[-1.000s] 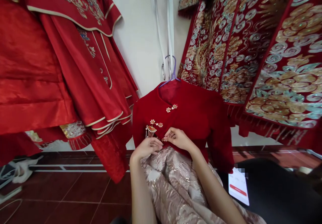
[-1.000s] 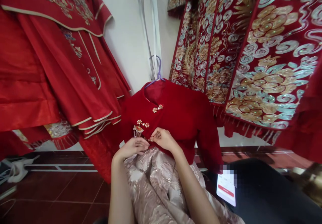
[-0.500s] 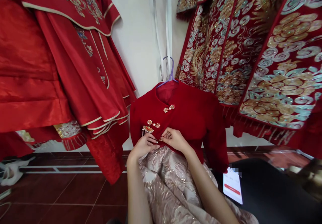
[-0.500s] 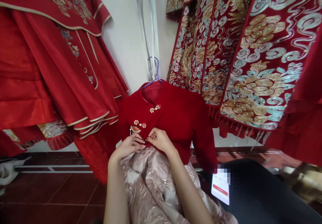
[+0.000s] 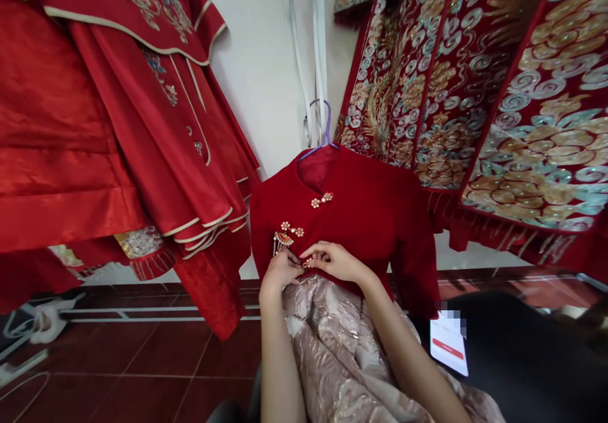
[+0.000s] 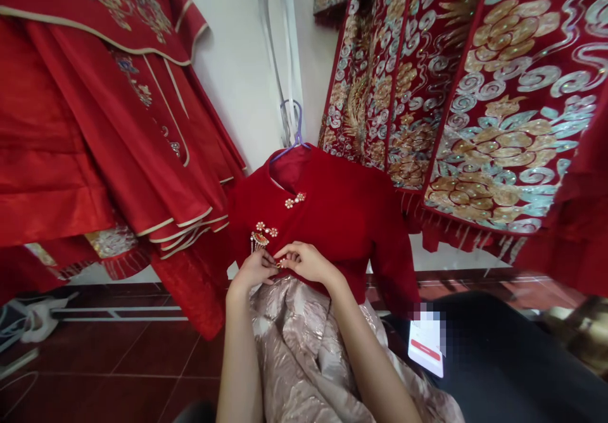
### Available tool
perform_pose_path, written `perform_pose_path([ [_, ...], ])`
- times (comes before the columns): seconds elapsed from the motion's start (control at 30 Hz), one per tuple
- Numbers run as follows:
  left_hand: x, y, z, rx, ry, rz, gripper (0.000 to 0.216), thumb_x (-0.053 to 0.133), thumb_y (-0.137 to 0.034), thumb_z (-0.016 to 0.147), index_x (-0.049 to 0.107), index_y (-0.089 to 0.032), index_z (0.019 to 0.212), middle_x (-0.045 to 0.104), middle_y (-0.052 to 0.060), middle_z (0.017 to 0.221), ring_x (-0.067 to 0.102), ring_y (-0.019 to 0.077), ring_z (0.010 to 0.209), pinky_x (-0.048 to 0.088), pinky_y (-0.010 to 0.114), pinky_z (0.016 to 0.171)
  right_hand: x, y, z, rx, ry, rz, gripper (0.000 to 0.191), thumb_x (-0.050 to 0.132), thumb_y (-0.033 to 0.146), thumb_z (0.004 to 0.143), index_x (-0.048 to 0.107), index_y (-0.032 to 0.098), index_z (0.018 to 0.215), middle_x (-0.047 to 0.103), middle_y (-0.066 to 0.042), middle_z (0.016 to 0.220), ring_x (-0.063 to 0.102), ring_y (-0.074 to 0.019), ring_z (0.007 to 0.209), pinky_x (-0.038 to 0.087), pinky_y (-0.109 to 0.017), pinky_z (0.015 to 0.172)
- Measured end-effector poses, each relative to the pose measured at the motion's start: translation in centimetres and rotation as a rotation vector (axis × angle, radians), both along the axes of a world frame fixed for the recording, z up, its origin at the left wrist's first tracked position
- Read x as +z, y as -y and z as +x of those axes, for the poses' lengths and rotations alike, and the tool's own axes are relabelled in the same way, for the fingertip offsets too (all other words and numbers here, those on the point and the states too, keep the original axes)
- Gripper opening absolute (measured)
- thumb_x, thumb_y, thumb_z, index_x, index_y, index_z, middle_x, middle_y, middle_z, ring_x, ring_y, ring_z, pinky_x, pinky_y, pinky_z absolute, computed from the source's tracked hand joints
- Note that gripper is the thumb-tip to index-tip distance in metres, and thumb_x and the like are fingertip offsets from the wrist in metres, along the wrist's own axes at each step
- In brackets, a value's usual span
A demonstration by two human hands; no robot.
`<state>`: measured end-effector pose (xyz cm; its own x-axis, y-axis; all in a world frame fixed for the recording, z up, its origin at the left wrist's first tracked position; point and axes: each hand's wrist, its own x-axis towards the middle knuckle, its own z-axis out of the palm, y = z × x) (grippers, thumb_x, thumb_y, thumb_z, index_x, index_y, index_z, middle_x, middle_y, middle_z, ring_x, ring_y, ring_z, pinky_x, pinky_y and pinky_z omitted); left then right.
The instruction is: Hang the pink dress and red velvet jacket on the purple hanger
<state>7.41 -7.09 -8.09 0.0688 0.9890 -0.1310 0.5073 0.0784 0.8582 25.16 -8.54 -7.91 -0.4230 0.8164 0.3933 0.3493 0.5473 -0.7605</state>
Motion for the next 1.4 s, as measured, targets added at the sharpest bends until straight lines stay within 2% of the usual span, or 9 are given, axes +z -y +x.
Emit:
perform_pose_path([
  [0.1,-0.1,-0.1,0.3,0.022,-0.042,0.031,0.028,0.075,-0.012,0.059,0.053,-0.016,0.076,0.061,0.0,0.07,0.062,0.0134,0.057,0.051,0.021,0.047,-0.4,-0.3,-0.6,-0.129,0.031,0.025,0.026,0.059,0.013,0.081,0.069,0.018,0.104,0.06,-0.003,0.085,0.056,-0.0098,0.067,0.045,-0.023,0.067],
  [0.2,0.0,0.0,-0.1,-0.016,0.102,0.03,0.027,0.076,-0.016,0.061,0.054,-0.014,0.077,0.06,0.001,0.07,0.061,0.0126,0.062,0.053,0.021,0.049,-0.6,-0.4,-0.8,-0.186,0.06,0.043,0.028,0.057,0.01,0.08,0.068,0.018,0.104,0.059,-0.002,0.083,0.055,-0.0097,0.067,0.045,-0.024,0.068],
  [0.33,0.2,0.1,-1.0,-0.042,0.322,0.025,0.022,0.073,-0.027,0.07,0.06,-0.011,0.078,0.056,0.001,0.068,0.056,0.0086,0.061,0.056,0.022,0.052,-0.8,-0.5,-1.0,-0.189,0.048,0.057,0.027,0.057,0.01,0.081,0.067,0.019,0.104,0.056,-0.001,0.079,0.054,-0.0102,0.067,0.045,-0.024,0.068],
  [0.53,0.4,-0.1,-1.6,-0.036,0.364,-0.024,0.029,0.071,-0.038,0.073,0.063,-0.01,0.078,0.062,0.004,0.072,0.057,0.009,0.061,0.055,0.02,0.052,-0.5,-0.2,-2.4,-0.153,-0.058,0.07,0.034,0.056,0.009,0.081,0.063,0.022,0.111,0.057,-0.001,0.083,0.055,-0.0104,0.07,0.047,-0.023,0.069],
  [0.67,0.3,-0.2,-1.7,-0.055,0.349,-0.077,0.024,0.068,-0.033,0.076,0.065,-0.011,0.081,0.067,0.008,0.077,0.061,0.0106,0.066,0.054,0.019,0.055,-0.9,-0.4,-2.9,-0.213,-0.021,0.096,0.025,0.054,0.007,0.081,0.067,0.02,0.098,0.058,-0.002,0.083,0.055,-0.0109,0.072,0.046,-0.023,0.07],
  [0.83,0.4,0.0,-1.6,-0.038,0.313,-0.071,0.01,0.065,-0.015,0.074,0.063,-0.01,0.083,0.064,0.006,0.077,0.061,0.0109,0.068,0.054,0.02,0.055,-1.2,-0.6,-2.7,-0.208,-0.003,0.086,0.022,0.055,0.007,0.081,0.068,0.018,0.094,0.058,-0.003,0.084,0.056,-0.0113,0.072,0.046,-0.024,0.07],
  [0.97,0.0,-0.2,-1.3,-0.102,0.238,-0.035,0.023,0.066,-0.003,0.062,0.059,-0.011,0.082,0.06,0.003,0.079,0.059,0.0102,0.064,0.052,0.02,0.05,-1.0,-0.6,-2.6,-0.195,0.023,0.076,0.02,0.054,0.006,0.08,0.068,0.018,0.09,0.058,-0.003,0.084,0.056,-0.0111,0.072,0.045,-0.023,0.07],
  [1.13,-0.9,-0.9,-1.0,-0.134,0.107,0.112,0.023,0.067,-0.007,0.06,0.052,-0.014,0.075,0.058,-0.001,0.07,0.055,0.0081,0.053,0.046,0.017,0.042,-1.0,-0.7,-2.7,-0.207,0.034,0.085,0.02,0.052,0.006,0.081,0.066,0.018,0.089,0.056,-0.003,0.085,0.056,-0.0118,0.074,0.046,-0.023,0.069],
  [1.4,-0.3,-0.4,-1.0,-0.144,0.099,0.169,0.016,0.068,-0.014,0.062,0.056,-0.013,0.073,0.058,-0.001,0.068,0.056,0.0086,0.055,0.045,0.015,0.041,-1.2,-0.7,-2.7,-0.212,0.066,0.101,0.018,0.052,0.008,0.081,0.066,0.018,0.088,0.054,-0.004,0.085,0.055,-0.0123,0.073,0.045,-0.024,0.068],
])
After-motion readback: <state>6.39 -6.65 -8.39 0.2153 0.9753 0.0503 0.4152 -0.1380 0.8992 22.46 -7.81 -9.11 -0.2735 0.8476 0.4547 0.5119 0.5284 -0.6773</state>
